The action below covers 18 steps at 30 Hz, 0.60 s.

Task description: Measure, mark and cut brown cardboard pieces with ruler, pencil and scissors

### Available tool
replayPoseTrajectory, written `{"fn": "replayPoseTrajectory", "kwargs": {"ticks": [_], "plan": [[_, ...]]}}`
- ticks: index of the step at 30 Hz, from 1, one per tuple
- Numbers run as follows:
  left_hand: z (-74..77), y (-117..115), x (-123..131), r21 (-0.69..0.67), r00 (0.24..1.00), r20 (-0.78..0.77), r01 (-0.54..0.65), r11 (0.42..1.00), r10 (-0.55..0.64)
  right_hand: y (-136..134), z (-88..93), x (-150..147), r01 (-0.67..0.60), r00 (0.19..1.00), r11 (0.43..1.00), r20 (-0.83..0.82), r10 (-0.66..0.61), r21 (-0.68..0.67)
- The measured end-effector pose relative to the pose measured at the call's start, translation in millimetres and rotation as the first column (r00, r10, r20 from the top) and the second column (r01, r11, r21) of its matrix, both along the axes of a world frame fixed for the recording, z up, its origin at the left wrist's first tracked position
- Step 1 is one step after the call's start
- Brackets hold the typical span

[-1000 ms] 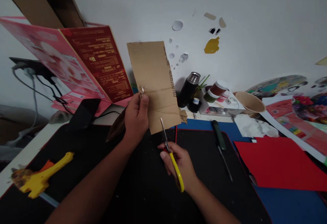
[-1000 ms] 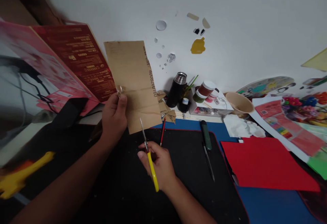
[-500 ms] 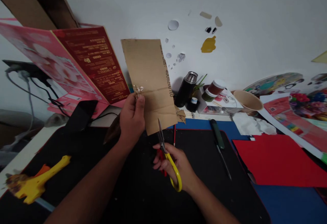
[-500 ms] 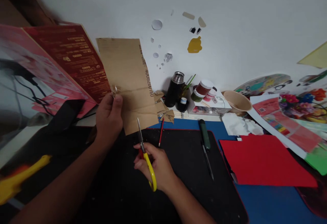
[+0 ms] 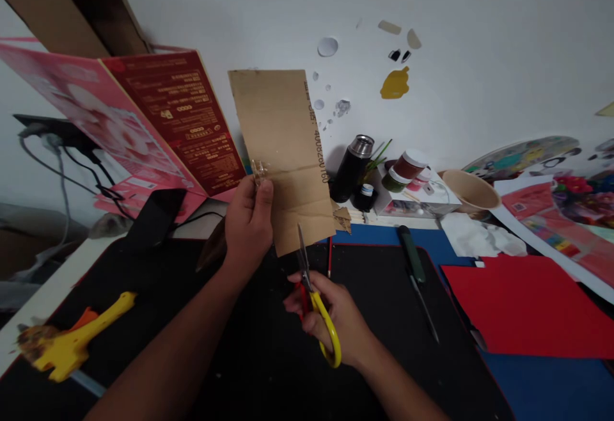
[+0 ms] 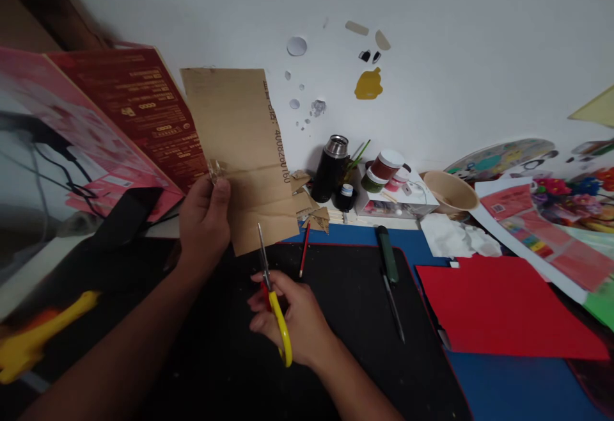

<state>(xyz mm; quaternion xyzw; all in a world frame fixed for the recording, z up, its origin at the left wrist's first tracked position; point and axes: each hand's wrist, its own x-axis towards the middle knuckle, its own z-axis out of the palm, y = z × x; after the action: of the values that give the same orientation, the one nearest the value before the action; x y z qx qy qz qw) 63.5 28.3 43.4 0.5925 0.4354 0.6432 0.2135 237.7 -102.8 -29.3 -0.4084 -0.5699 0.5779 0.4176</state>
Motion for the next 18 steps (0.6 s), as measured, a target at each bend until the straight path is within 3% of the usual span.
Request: {"fn": "replayPoseTrajectory", "kwargs": {"ticks": [9,14,18], "plan": [[1.8,-1,0,0.019,1.0,-0.011,0.01,1.0,-0.01,-3,2.6,-3,-0.059,0.998,0.998,-0.022,0.059,-0.003],[1.6,-2,0,0.008,1.0,0.01,0.019,1.0,-0.019,-3,-5.8,-8,0.029,0.996,1.0,-0.085,-0.029,-0.008],[0.1,1,-1,-0.024,0.998,0.059,0.006,1.0,-0.005,-3,-7.3,-7,0.033,0.996,0.999,-0.084,-0.03,0.038]]}}
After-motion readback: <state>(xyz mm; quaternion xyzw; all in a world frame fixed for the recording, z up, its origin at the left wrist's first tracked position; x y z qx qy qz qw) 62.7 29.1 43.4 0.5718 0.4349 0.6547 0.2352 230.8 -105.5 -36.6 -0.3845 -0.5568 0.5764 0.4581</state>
